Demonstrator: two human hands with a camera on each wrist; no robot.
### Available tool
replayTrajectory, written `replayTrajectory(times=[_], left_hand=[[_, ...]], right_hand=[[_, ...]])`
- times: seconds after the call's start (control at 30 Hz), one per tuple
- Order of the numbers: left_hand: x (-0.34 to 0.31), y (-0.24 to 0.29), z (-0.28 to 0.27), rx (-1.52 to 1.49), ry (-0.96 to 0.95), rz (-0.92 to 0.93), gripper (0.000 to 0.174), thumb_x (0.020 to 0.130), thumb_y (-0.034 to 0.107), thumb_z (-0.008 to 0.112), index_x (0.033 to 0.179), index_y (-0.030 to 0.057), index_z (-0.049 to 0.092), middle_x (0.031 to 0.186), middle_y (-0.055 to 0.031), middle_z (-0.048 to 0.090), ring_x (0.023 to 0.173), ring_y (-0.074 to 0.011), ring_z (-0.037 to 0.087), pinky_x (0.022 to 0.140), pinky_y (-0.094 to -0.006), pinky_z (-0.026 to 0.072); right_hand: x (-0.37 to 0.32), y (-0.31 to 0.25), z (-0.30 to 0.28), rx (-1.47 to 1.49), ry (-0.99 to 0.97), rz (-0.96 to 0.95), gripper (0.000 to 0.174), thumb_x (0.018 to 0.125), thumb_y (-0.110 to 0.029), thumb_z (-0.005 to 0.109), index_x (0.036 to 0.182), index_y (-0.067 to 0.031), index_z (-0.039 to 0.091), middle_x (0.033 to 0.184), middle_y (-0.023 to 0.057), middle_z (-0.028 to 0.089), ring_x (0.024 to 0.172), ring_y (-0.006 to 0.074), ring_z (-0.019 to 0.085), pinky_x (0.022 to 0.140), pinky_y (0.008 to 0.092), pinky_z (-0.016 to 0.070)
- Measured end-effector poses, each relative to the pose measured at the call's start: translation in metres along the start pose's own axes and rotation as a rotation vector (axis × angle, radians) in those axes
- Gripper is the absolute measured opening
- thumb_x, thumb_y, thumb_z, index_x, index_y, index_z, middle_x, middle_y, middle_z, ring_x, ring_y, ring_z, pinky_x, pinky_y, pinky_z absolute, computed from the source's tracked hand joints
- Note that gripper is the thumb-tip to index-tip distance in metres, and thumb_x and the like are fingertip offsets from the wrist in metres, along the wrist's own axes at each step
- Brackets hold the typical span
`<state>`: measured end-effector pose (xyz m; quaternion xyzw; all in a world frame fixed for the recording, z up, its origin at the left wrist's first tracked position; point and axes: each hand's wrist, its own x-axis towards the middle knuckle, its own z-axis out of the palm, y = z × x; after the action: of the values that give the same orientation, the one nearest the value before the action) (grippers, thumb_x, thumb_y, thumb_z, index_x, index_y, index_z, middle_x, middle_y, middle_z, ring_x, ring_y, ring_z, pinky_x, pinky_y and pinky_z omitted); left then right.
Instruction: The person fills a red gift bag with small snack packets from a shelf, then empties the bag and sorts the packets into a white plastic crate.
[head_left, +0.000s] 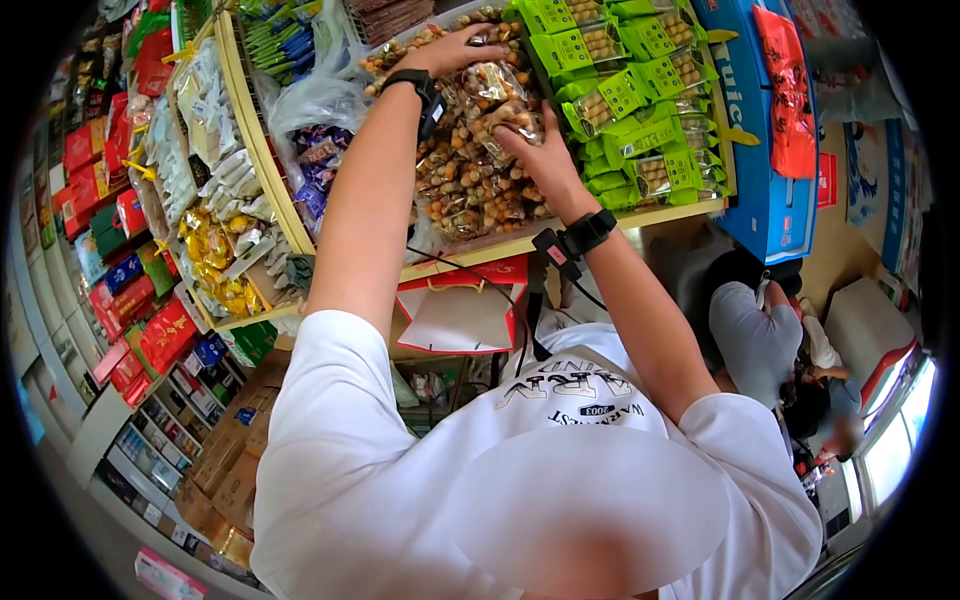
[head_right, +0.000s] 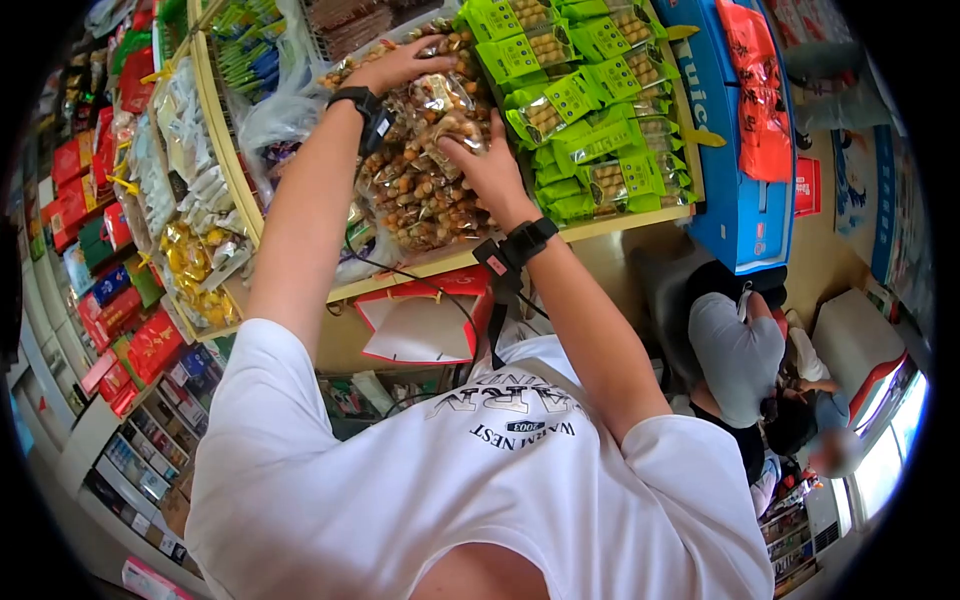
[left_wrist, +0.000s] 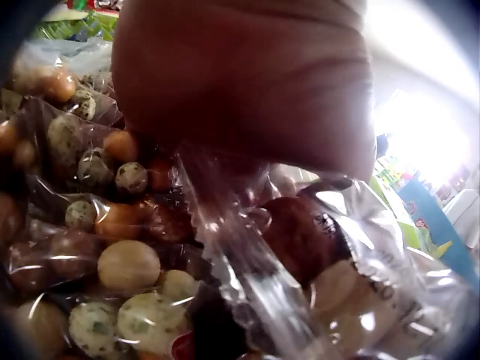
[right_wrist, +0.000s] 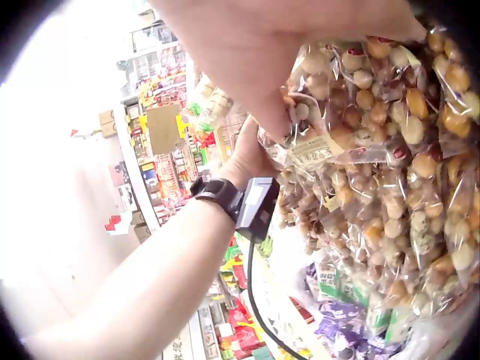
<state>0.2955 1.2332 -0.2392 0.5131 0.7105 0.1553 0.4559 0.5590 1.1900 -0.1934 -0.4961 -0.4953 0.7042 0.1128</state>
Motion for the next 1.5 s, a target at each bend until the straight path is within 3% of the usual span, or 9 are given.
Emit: replayTrajectory(times=[0.17,0.4,0.73,0.8,0.93,1.03,1.2,1.3,1.5], left_hand=[[-0.022,0.018,-0.001,-0.097,-0.039,-0.054,0.109,0.075,0.072,0.070,0.157,0.0135,0.028,0.155,-0.0183,0.038,0.137,-0.0333,0.044,0.104,-0.0446,0.0425],[-0.061,0.036,-0.013,-0.128,-0.037,-0.015,0.091,0.082,0.060,0.071,0.155,0.0190,0.035,0.145,-0.0141,0.052,0.129,-0.0279,0.053,0.100,-0.0421,0.0453],[-0.171,0.087,0.016,0.162,0.336,0.282,0.069,0.081,0.033,0.078,0.143,0.0306,0.047,0.130,-0.0146,0.058,0.109,-0.0342,0.061,0.093,-0.0447,0.0508],[-0.185,0.081,0.032,0.363,0.519,0.341,0.063,0.081,0.034,0.077,0.139,0.0303,0.053,0.127,-0.0150,0.058,0.110,-0.0358,0.058,0.093,-0.0463,0.0500],[-0.194,0.075,0.061,0.552,0.487,0.373,0.054,0.083,0.039,0.074,0.135,0.0342,0.058,0.128,-0.0131,0.056,0.118,-0.0319,0.056,0.115,-0.0580,0.0272],[-0.192,0.080,0.067,0.592,0.552,0.369,0.051,0.085,0.039,0.072,0.134,0.0358,0.059,0.129,-0.0117,0.055,0.119,-0.0299,0.056,0.113,-0.0599,0.0284],[-0.190,0.080,0.063,0.502,0.622,0.416,0.043,0.085,0.034,0.071,0.127,0.0237,0.064,0.131,-0.0108,0.057,0.125,-0.0308,0.054,0.113,-0.0582,0.0315],[-0.189,0.068,0.056,-0.165,0.724,0.394,0.040,0.090,0.032,0.066,0.124,0.0107,0.063,0.131,-0.0135,0.060,0.132,-0.0356,0.049,0.114,-0.0548,0.0337],[-0.149,-0.016,0.015,0.070,0.931,-0.089,0.078,0.091,0.057,0.061,0.153,0.0183,0.034,0.157,-0.0202,0.031,0.147,-0.0404,0.024,0.117,-0.0548,0.0279]], right_hand=[[-0.005,-0.021,0.003,0.125,0.011,0.174,0.118,0.076,-0.043,0.083,0.159,-0.0024,0.010,0.145,0.0221,0.046,0.127,0.0293,0.051,0.102,0.0359,0.0429],[-0.017,-0.015,0.006,0.309,-0.018,0.027,0.113,0.078,-0.028,0.084,0.158,-0.0010,0.009,0.149,0.0231,0.039,0.131,0.0272,0.047,0.105,0.0368,0.0429],[-0.052,0.009,-0.006,0.051,-0.052,-0.261,0.102,0.082,-0.034,0.081,0.158,-0.0082,0.019,0.150,0.0254,0.034,0.139,0.0332,0.037,0.113,0.0416,0.0338],[-0.053,0.010,-0.019,-0.301,-0.084,-0.374,0.097,0.084,-0.037,0.078,0.158,-0.0098,0.021,0.149,0.0270,0.034,0.141,0.0361,0.034,0.113,0.0423,0.0332],[-0.054,-0.022,-0.039,-0.290,-0.018,-0.294,0.071,0.090,-0.035,0.071,0.145,-0.0001,0.042,0.142,0.0253,0.048,0.133,0.0371,0.047,0.108,0.0410,0.0392],[-0.027,-0.055,-0.035,-0.325,-0.002,-0.445,0.064,0.092,-0.034,0.068,0.140,0.0028,0.047,0.140,0.0237,0.052,0.129,0.0378,0.051,0.106,0.0407,0.0411],[0.033,-0.059,-0.001,-0.604,-0.093,-0.663,0.062,0.093,-0.038,0.065,0.140,-0.0003,0.050,0.143,0.0242,0.049,0.132,0.0411,0.047,0.108,0.0439,0.0399],[0.060,-0.052,0.004,-0.621,-0.206,-0.551,0.060,0.092,-0.040,0.065,0.141,-0.0083,0.052,0.150,0.0242,0.041,0.138,0.0448,0.037,0.111,0.0490,0.0371],[0.067,-0.025,0.022,-0.975,-0.141,-0.620,0.066,0.096,-0.051,0.056,0.152,-0.0204,0.039,0.159,0.0205,0.027,0.147,0.0456,0.020,0.115,0.0561,0.0300]])
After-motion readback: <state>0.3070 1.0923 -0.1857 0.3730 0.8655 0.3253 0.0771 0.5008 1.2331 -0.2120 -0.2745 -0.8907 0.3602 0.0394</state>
